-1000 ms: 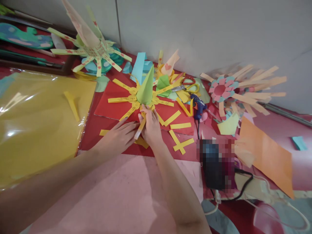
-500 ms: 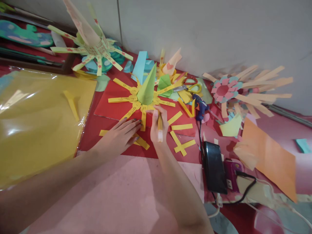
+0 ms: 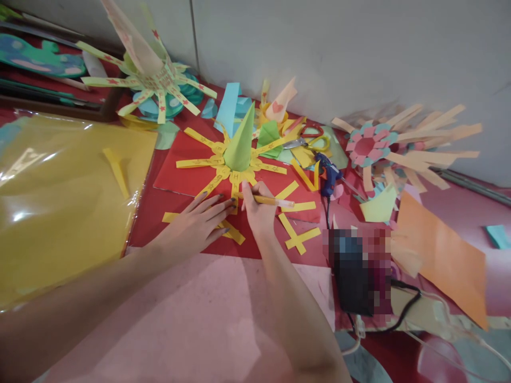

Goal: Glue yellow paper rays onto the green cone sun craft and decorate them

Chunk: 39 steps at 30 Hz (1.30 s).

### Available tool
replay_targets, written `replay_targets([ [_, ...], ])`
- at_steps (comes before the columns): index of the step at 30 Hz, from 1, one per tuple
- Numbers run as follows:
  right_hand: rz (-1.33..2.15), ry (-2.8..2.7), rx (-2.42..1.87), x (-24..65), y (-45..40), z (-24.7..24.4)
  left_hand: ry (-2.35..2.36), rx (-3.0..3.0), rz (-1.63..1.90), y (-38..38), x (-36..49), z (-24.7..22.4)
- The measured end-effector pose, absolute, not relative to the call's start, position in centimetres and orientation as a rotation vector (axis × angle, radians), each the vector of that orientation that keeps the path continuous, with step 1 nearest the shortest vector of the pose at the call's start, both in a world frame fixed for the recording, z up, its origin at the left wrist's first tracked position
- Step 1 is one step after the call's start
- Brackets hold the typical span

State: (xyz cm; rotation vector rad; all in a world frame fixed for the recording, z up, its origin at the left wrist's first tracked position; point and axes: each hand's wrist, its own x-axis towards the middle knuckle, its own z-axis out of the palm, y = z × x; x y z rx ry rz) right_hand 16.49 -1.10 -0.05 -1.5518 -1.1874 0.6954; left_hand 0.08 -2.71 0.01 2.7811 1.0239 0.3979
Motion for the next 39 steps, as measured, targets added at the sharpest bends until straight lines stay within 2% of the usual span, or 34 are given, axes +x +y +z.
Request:
replay_targets([
  [11, 0.705, -1.250, -1.530, 16.64, -0.97, -0.30, 0.977, 2.809, 0.450, -2.79, 0.08, -0.16],
  [18, 0.566, -1.223, -1.554, 16.53, -0.90, -0.34, 0.989, 2.790, 0.459, -2.76, 0.05, -0.32],
  [28, 0.674, -1.292, -1.543, 16.58, -1.15, -0.17, 0.997, 2.775, 0.422, -2.79, 0.08, 0.02],
  [39, 0.611, -1.295, -1.573, 16.51, -1.14, -0.12, 0.983, 2.740, 0.429, -2.76, 0.13, 0.05],
])
